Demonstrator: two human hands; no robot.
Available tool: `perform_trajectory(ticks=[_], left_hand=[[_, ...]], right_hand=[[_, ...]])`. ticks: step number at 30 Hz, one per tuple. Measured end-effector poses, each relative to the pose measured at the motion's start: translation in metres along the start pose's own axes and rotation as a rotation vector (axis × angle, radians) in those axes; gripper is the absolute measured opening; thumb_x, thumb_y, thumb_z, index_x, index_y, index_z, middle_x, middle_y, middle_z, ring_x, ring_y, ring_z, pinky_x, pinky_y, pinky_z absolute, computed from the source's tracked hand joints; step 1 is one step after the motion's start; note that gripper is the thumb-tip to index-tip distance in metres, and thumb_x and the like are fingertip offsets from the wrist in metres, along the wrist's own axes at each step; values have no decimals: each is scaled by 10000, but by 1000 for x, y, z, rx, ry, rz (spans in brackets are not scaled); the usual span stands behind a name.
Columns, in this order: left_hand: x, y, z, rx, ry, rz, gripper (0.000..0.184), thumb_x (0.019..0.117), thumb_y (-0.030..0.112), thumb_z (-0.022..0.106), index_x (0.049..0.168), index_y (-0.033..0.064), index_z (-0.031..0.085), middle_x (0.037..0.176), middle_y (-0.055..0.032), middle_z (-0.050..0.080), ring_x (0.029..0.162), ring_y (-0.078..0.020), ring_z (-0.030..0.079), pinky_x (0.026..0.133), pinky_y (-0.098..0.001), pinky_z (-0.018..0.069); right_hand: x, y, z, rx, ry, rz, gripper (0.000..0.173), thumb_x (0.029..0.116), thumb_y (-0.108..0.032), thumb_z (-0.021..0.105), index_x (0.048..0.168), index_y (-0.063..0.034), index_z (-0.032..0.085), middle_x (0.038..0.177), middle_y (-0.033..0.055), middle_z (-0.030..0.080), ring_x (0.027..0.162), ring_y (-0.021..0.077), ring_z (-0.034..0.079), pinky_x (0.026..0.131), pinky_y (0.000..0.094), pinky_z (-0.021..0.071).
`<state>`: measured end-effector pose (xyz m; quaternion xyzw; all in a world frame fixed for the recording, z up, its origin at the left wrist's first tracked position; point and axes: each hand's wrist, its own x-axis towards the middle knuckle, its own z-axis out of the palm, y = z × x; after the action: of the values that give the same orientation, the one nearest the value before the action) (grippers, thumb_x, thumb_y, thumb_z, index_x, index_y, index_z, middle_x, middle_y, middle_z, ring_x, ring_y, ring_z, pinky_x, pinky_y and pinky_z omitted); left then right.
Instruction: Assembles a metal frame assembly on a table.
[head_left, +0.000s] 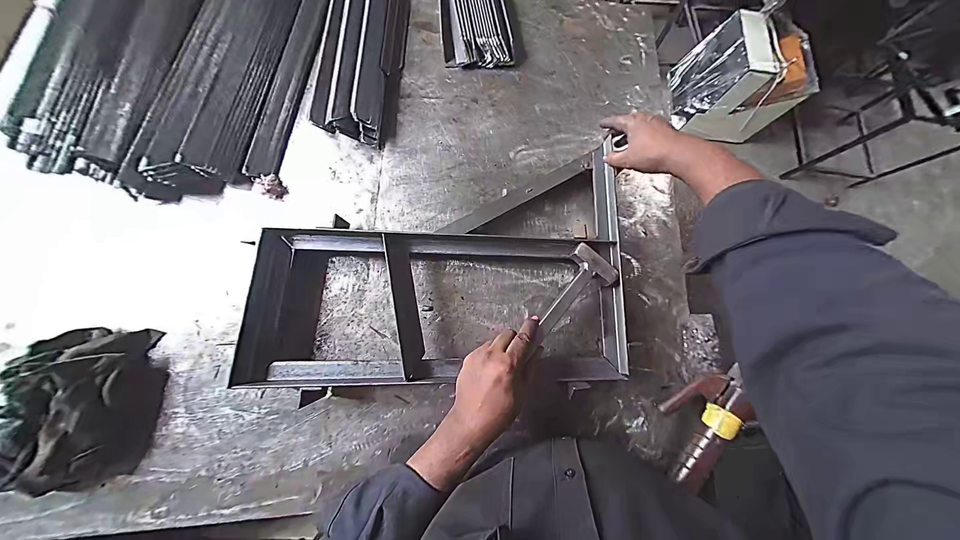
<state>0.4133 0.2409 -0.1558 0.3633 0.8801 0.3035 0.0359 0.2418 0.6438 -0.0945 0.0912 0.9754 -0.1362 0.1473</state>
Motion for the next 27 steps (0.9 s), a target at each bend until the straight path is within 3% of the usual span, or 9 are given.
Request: perform_trajectory(ticks=[2, 7, 16, 19, 21, 23, 25, 27], left_hand=[[0, -1, 1, -4, 6, 13, 395, 970, 300, 629, 1307, 111, 712, 853, -80, 721, 693, -230, 704, 595, -387, 583], [0, -2, 1, -3, 8, 27, 385, 982, 284, 606, 1303, 97, 711, 811, -79, 700, 663, -231, 683, 579, -371, 566], [-1, -2, 0, 6, 12, 22, 381, 985, 287, 609, 1298, 96, 712, 797, -77, 692, 655, -226, 675, 576, -365, 558], [0, 0, 0, -12, -1, 23, 380, 981, 276, 615, 1302, 94, 708, 822, -83, 707, 675, -230, 691, 587, -378, 569], [0, 1, -1, -24, -28, 10, 383, 986, 266, 611, 1325, 105, 689, 887, -88, 731, 736, -236, 717, 626, -398, 590], [0, 2, -4, -40, -73, -17, 399, 991, 260, 604, 1357, 112, 664, 949, -100, 741, 795, -251, 729, 663, -419, 597], [1, 2, -10, -53, -136, -33, 412, 1002, 248, 588, 1381, 97, 640, 1018, -121, 745, 861, -279, 737, 702, -441, 598], [3, 2, -12, -67, -151, -23, 404, 1012, 240, 573, 1379, 85, 635, 1041, -126, 739, 885, -288, 733, 712, -439, 595]], right_hand=[[3, 5, 0, 40, -26, -16, 626, 917, -258, 734, 1479, -92, 516, 1321, 201, 642, 1195, 384, 632, 1034, 621, 456], [7, 6, -2, 133, -70, -19, 670, 892, -190, 764, 1485, -78, 473, 1326, 197, 626, 1141, 362, 656, 985, 592, 506], [7, 4, 1, 31, -55, -46, 561, 906, -264, 724, 1421, -115, 558, 1314, 165, 643, 1109, 384, 657, 959, 657, 477], [6, 17, 9, -9, 7, -107, 557, 883, -331, 697, 1385, -111, 596, 1305, 182, 645, 1140, 401, 642, 969, 670, 462], [8, 25, 15, -18, 53, -103, 630, 874, -400, 700, 1432, -144, 562, 1338, 204, 629, 1204, 442, 611, 981, 712, 442], [5, 27, 22, -38, 115, -68, 761, 873, -478, 684, 1540, -220, 422, 1380, 227, 598, 1234, 507, 576, 956, 772, 426], [-18, 21, 26, 8, 210, -69, 825, 911, -482, 688, 1598, -207, 323, 1451, 261, 525, 1302, 535, 506, 1013, 774, 378], [-62, 12, 34, 97, 339, -35, 673, 952, -534, 624, 1474, -135, 481, 1270, 256, 618, 1155, 460, 607, 955, 690, 460]])
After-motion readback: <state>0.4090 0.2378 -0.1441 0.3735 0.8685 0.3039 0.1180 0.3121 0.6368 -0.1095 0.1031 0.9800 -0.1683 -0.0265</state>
